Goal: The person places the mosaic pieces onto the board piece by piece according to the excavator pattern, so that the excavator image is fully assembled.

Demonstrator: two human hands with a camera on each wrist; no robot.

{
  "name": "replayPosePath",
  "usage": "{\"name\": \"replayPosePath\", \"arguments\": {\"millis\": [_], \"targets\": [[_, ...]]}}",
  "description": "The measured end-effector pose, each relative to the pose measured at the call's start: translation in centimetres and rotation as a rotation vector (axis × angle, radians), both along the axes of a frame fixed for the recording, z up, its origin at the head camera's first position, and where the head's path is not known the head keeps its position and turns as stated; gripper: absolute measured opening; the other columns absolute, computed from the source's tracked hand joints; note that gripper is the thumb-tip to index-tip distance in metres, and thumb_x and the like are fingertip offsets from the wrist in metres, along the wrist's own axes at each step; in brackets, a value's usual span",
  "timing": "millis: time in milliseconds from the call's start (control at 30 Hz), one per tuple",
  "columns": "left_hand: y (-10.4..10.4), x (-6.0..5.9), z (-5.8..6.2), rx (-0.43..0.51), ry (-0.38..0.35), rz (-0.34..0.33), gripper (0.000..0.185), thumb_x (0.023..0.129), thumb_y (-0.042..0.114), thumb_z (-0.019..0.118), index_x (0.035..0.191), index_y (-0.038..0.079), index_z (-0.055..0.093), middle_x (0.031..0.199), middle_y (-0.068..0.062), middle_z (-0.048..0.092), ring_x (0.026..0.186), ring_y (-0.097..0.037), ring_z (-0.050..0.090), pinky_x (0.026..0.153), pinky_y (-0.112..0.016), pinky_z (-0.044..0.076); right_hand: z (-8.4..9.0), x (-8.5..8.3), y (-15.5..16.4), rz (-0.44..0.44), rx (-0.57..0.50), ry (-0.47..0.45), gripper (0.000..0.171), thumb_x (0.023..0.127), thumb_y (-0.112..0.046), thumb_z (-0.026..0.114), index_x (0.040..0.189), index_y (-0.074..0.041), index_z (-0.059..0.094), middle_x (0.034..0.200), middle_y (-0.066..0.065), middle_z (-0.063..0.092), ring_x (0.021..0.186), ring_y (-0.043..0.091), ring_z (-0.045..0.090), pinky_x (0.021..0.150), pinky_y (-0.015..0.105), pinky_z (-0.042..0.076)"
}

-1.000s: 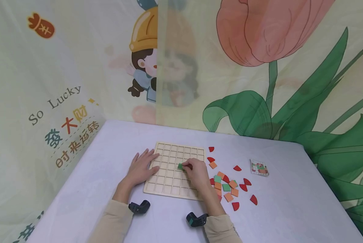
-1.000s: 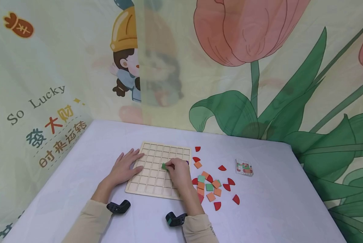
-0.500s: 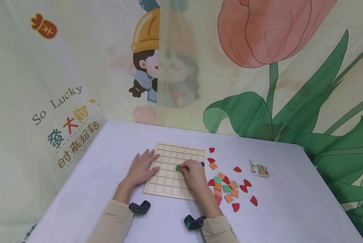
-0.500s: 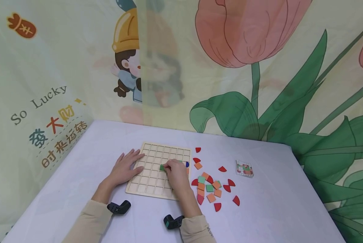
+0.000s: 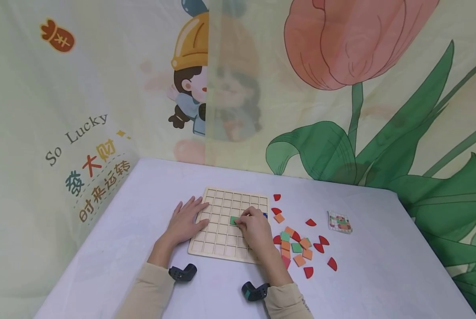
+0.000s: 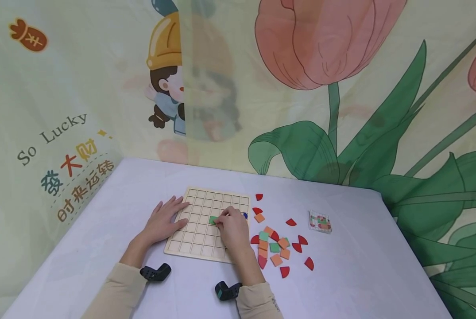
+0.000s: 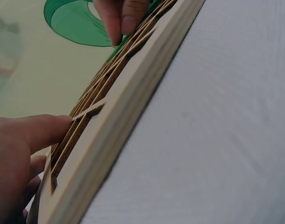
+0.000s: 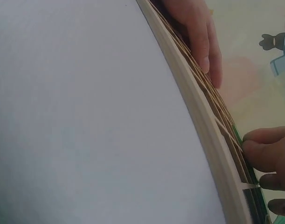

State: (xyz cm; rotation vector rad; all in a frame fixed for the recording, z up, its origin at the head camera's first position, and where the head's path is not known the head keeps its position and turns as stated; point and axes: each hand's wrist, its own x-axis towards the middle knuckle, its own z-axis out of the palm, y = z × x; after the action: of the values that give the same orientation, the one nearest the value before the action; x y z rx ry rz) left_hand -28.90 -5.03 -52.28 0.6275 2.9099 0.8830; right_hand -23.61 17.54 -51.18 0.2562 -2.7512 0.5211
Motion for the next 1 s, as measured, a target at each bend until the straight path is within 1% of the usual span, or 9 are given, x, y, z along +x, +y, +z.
{"name": "replayPosePath", "arguments": {"millis": [100,200,267,367,433,533,600,700,1000], "targets": [[0.0,0.0,0.0,0.000,0.002,0.004,0.057,0.089,0.036,0.059,0.140,0.012,0.047,0.153,-0.014,0.033,0.146,-0.034,0.019,0.118,-0.057,0.004,0.6,0.0,0.5,-0.010,-0.042,-0.089,0.012,0.084,-0.022,0.073,0.094,-0.020,0.078,0.097,-0.004,0.061,0.087,0.012,0.054,0.071,0.026,0.051],[0.1,0.1,0.0,0.007,-0.001,0.009,0.058,0.089,0.036,0.060,0.140,0.011,0.047,0.153,-0.014,0.033,0.146,-0.034,0.019,0.118,-0.056,0.004,1.8,0.0,2.2,-0.044,-0.120,-0.219,0.017,0.084,-0.022,0.072,0.100,-0.020,0.076,0.097,-0.002,0.062,0.084,0.014,0.056,0.068,0.027,0.050],[0.1,0.2,0.0,0.009,0.001,0.006,0.057,0.089,0.035,0.060,0.139,0.011,0.048,0.153,-0.015,0.034,0.145,-0.035,0.020,0.118,-0.057,0.005,2.6,0.1,4.1,-0.095,-0.180,-0.324,0.021,0.084,-0.023,0.072,0.105,-0.019,0.075,0.095,-0.001,0.062,0.082,0.015,0.055,0.065,0.025,0.049],[0.1,0.3,0.0,0.006,-0.003,0.006,0.057,0.089,0.035,0.060,0.139,0.011,0.047,0.153,-0.014,0.033,0.145,-0.034,0.019,0.118,-0.057,0.005,3.6,0.6,7.6,-0.170,-0.229,-0.470,0.025,0.083,-0.023,0.073,0.107,-0.018,0.073,0.097,0.003,0.062,0.081,0.017,0.052,0.060,0.024,0.049],[0.1,0.3,0.1,0.003,-0.003,0.004,0.057,0.089,0.036,0.059,0.140,0.011,0.047,0.153,-0.014,0.033,0.146,-0.034,0.019,0.118,-0.057,0.005,3.8,1.2,9.8,-0.215,-0.251,-0.565,0.024,0.083,-0.023,0.073,0.107,-0.018,0.073,0.098,0.004,0.061,0.083,0.018,0.051,0.061,0.023,0.051],[0.1,0.2,0.1,0.002,0.003,0.000,0.057,0.090,0.036,0.059,0.140,0.011,0.047,0.153,-0.014,0.033,0.146,-0.035,0.019,0.118,-0.057,0.005,3.8,1.9,12.1,-0.237,-0.281,-0.658,0.022,0.082,-0.021,0.074,0.104,-0.018,0.072,0.099,0.005,0.061,0.085,0.018,0.052,0.064,0.025,0.053],[0.1,0.2,0.1,0.002,0.007,-0.003,0.057,0.089,0.036,0.059,0.140,0.011,0.047,0.153,-0.015,0.033,0.145,-0.035,0.019,0.118,-0.058,0.005,3.6,2.2,13.0,-0.231,-0.293,-0.684,0.022,0.081,-0.019,0.074,0.103,-0.017,0.072,0.098,0.005,0.061,0.087,0.019,0.052,0.067,0.026,0.054],[0.0,0.1,0.1,0.004,0.004,-0.004,0.058,0.089,0.037,0.059,0.140,0.011,0.047,0.153,-0.014,0.033,0.146,-0.034,0.019,0.118,-0.057,0.004,3.3,2.3,13.6,-0.221,-0.306,-0.684,0.021,0.081,-0.017,0.075,0.101,-0.017,0.072,0.097,0.004,0.061,0.090,0.019,0.052,0.070,0.028,0.055],[0.1,0.0,-0.1,0.006,0.004,-0.003,0.057,0.089,0.037,0.060,0.139,0.011,0.048,0.153,-0.014,0.034,0.146,-0.035,0.019,0.118,-0.057,0.005,2.9,2.2,12.8,-0.214,-0.298,-0.681,0.015,0.080,-0.016,0.076,0.094,-0.016,0.072,0.088,0.001,0.061,0.085,0.017,0.051,0.070,0.026,0.053]]}}
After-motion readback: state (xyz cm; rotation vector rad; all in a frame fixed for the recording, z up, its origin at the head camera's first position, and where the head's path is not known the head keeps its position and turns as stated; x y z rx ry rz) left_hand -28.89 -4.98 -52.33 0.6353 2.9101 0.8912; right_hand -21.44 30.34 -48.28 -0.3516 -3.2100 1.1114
